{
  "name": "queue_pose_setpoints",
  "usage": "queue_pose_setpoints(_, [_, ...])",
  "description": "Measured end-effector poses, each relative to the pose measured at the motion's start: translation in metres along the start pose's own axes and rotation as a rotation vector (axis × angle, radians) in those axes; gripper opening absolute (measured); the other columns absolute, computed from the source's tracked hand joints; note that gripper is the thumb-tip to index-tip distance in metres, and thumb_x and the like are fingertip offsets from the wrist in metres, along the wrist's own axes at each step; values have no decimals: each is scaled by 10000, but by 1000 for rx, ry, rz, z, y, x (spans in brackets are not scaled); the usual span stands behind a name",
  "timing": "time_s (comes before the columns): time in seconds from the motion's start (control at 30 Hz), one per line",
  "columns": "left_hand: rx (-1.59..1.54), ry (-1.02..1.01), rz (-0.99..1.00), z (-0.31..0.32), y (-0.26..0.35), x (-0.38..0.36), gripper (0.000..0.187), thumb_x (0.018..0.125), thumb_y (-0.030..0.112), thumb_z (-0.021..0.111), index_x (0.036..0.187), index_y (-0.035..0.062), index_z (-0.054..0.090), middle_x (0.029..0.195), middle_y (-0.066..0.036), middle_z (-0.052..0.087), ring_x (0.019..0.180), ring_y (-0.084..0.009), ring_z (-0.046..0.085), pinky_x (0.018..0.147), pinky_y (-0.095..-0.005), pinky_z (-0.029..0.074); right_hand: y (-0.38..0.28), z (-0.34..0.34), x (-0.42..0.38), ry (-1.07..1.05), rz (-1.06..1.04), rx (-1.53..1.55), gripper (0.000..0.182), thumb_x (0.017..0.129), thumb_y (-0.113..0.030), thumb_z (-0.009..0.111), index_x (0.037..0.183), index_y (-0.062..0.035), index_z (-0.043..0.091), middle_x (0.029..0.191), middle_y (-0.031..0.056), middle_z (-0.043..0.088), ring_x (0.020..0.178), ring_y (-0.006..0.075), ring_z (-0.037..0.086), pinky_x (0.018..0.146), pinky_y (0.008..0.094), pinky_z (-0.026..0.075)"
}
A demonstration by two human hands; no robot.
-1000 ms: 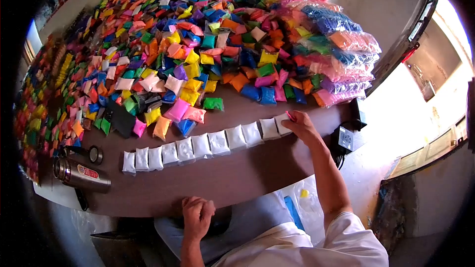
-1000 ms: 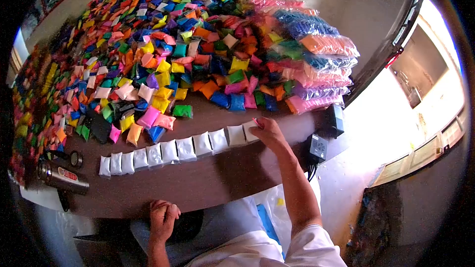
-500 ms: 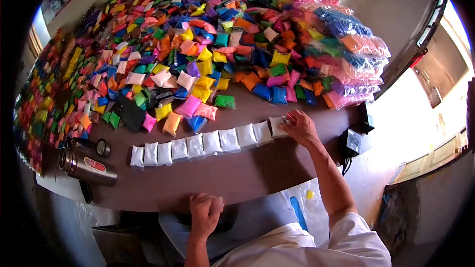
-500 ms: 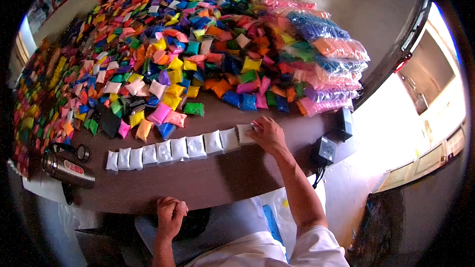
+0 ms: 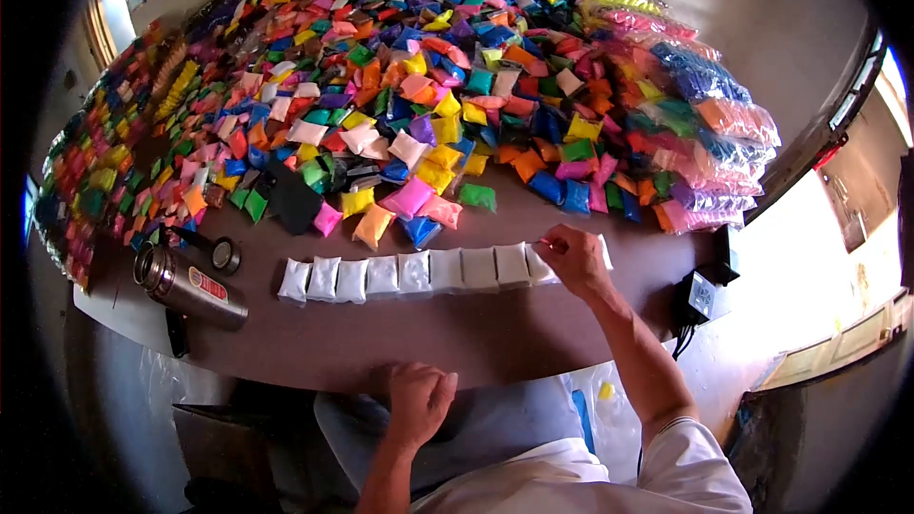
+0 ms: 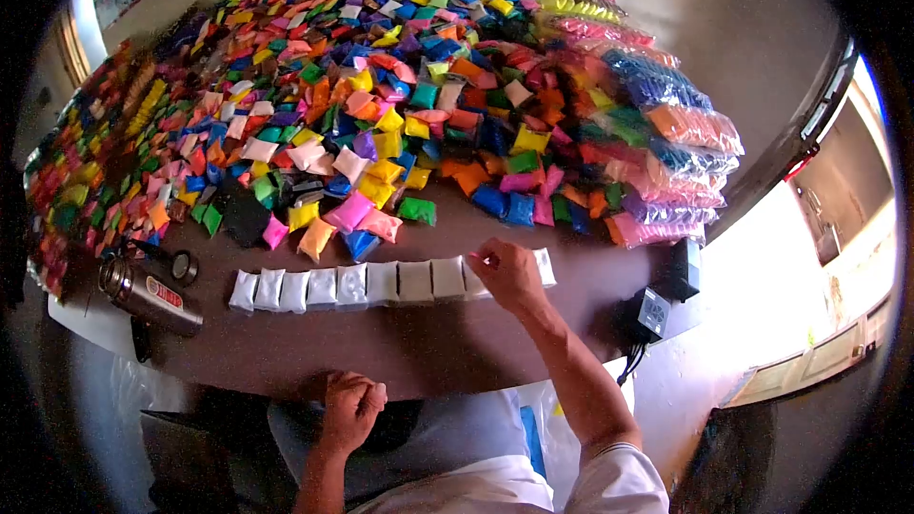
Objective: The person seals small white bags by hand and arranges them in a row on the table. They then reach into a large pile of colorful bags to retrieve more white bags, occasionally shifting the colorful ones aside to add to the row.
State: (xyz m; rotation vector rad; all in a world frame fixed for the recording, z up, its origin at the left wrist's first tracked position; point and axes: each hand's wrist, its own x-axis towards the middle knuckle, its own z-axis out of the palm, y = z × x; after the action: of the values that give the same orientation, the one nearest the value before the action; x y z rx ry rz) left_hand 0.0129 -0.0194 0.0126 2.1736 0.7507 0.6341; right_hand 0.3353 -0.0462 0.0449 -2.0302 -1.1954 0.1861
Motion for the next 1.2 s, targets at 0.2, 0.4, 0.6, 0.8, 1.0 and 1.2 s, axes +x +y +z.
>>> queue_pose_setpoints(0.2, [-1,29,20,2,0,1,346,919,274,566,641,74,616,669,-33,615,725,-218,560,806,-393,357,-11,32,-4,-71,-67,-105,265,787,-245,723,855,-31,582,728,120,627,706,273,631,631,374,488])
queue_pose_setpoints(0.4, [25,105,113,3,-3,0,308,902,239,595,654,55,615,686,-49,627,702,-235,575,763,-400,377,-26,32,-1,-118,-28,-107,225,818,-241,686,841,-49,571,742,156,640,681,343,628,599,410,477])
queue_pose_setpoints(0.6, [39,86,109,1,-2,-1,251,871,202,626,671,52,619,699,-58,636,715,-241,582,764,-400,382,-70,58,9,-123,-215,32,179,800,-158,721,857,-27,612,711,147,643,624,258,636,567,355,493])
queue_pose_setpoints(0.8, [18,37,51,0,-1,-2,201,858,173,633,706,42,633,730,-70,653,751,-254,601,773,-407,389,-78,93,8,-195,-358,-74,212,833,-193,693,913,-39,571,778,159,666,722,337,656,626,411,508])
queue_pose_setpoints(1.0, [37,29,56,-1,-1,-3,208,857,186,627,705,45,629,732,-80,644,757,-265,591,749,-423,382,-81,93,17,-322,-251,-120,209,830,-216,698,899,-47,597,788,153,668,715,322,653,617,405,506])
queue_pose_setpoints(1.2, [48,80,97,0,-1,-1,257,866,214,600,664,55,590,692,-100,606,739,-298,573,725,-439,393,-131,108,21,-277,-364,1,190,807,-203,714,892,-53,633,758,151,650,684,306,647,591,380,502])
